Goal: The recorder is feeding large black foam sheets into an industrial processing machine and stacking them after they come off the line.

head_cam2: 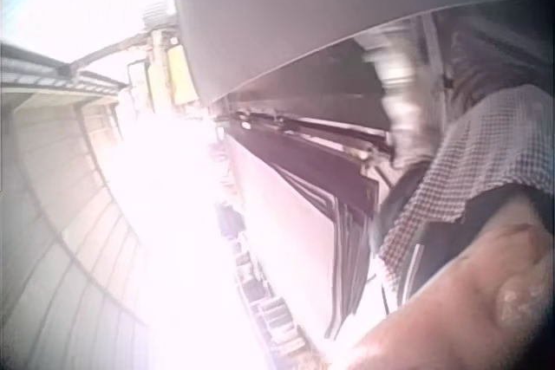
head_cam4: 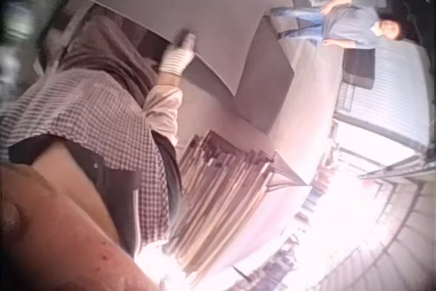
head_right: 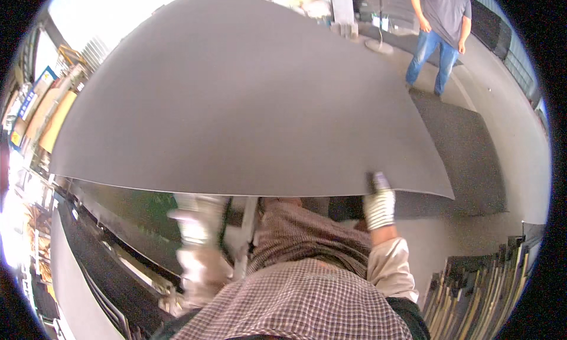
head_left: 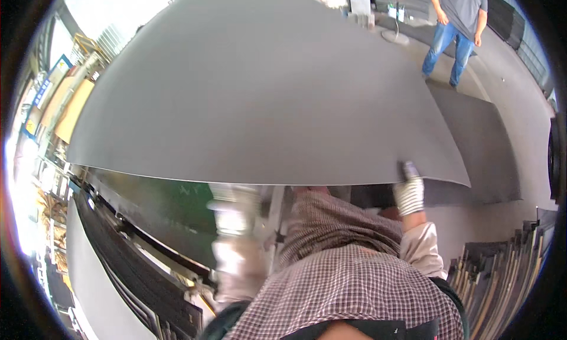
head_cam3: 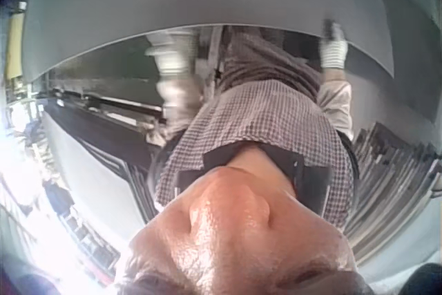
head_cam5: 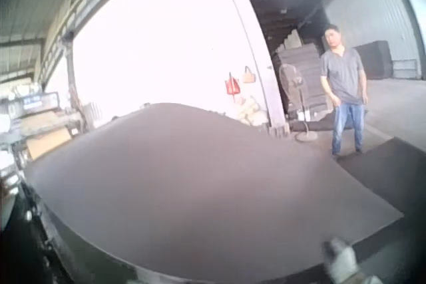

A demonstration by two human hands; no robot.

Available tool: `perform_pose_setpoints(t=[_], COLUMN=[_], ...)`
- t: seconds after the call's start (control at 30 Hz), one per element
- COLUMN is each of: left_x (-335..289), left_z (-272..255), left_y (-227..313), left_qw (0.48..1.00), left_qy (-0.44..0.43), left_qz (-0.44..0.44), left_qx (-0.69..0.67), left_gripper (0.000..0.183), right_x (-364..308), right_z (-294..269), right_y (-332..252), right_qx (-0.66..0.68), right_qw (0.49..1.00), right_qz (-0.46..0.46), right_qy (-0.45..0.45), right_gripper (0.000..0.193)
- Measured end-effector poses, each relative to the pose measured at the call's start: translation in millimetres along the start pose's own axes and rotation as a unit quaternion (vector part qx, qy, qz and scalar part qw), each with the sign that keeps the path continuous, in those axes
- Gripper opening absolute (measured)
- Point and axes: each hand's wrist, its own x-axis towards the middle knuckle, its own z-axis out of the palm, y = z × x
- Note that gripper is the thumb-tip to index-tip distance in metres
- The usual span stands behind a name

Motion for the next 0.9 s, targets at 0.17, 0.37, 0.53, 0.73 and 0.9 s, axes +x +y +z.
perform_pose_setpoints(t=[0.17, 0.37, 0.53, 0.73, 0.9], left_x=[-31, 20, 52, 70, 46], left_z=[152, 68, 51, 49, 74], left_y=[67, 8, 17, -8, -63], left_qw=[0.938, 0.886, 0.878, 0.859, 0.865], left_qy=[-0.093, 0.152, 0.241, 0.258, 0.221], left_qz=[-0.332, -0.261, -0.194, -0.246, -0.301], left_qx=[-0.039, -0.352, -0.366, -0.368, -0.336], left_gripper=[0.046, 0.032, 0.036, 0.031, 0.022], right_x=[-68, 68, 52, -6, -21], right_z=[109, -69, -8, 64, 84], right_y=[63, 40, 35, 21, 2], right_qx=[-0.044, 0.152, 0.021, -0.088, -0.151], right_qw=[0.996, 0.981, 0.997, 0.987, 0.982], right_qz=[0.049, 0.077, -0.030, -0.108, -0.093], right_qy=[-0.066, 0.091, 0.075, 0.079, 0.059], right_gripper=[0.059, 0.033, 0.034, 0.034, 0.036])
